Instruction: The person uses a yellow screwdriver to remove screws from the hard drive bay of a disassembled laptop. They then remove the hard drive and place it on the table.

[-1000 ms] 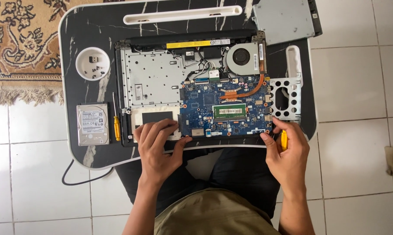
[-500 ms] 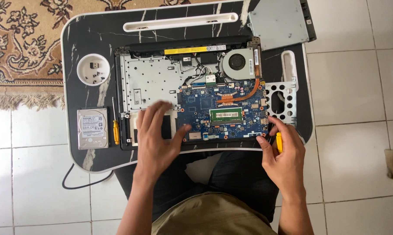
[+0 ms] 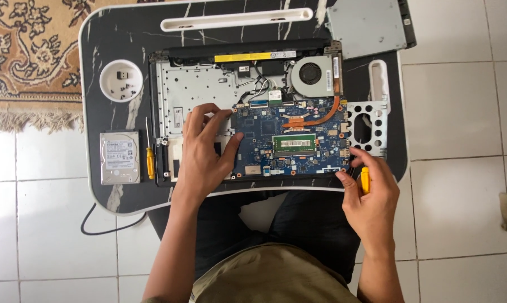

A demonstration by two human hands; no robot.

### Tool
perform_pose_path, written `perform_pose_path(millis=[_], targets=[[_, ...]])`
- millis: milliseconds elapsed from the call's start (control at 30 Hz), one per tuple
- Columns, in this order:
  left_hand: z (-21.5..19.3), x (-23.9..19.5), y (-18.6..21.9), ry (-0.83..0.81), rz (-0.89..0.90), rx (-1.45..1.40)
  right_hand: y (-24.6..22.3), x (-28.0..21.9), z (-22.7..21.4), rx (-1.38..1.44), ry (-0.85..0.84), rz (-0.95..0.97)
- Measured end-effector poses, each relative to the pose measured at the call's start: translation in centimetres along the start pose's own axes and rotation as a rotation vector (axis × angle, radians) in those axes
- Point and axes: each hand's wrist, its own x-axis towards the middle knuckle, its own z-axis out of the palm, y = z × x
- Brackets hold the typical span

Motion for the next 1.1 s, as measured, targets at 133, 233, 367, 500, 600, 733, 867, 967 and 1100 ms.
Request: perform_pose_path(millis=[133,233,367,500,600,733,867,967,1100], targets=[[0.4,0.1,-0.3,0.028,-0.012,-0.021,-0.2,0.0,-0.1,0.032,-0.009,0.036],[0.6,0.1,-0.6,0.041,-0.016,-0.042,-0.1,-0.2,0.0,0.026,-0.008,0.038],[0.6,0.4,-0.7,0.047,0.005,-0.037,0.4,0.1,0.4,0.071,0.016,0.052],[0.8,0.1,-0.9,0.057,-0.002,-0.034,0.9,-0.6,0.5,0.125,0.013,0.073],[1.1,0.3,-1.2,0.075,0.004,-0.012,1.7,-0.6,0.7,0.142,0.011,0.057],[1.3,0.3,-1.3,0.116,0.010,0.001,2.2,-0.7,0.9,0.130,0.010,0.043],[0.5,-1.4,-0.2,0.167,-0.007,-0.078,2.2,-0.9,1.0,0.128,0.010,0.047],[-0.1,-3.6,0.9,0.177,0.013,-0.047,2.2,-0.9,1.1,0.153,0.016,0.051],[-0.1,-6.2,2.4,0.118,-0.068,-0.015,1.9,-1.1,1.0,0.227,-0.002,0.101]])
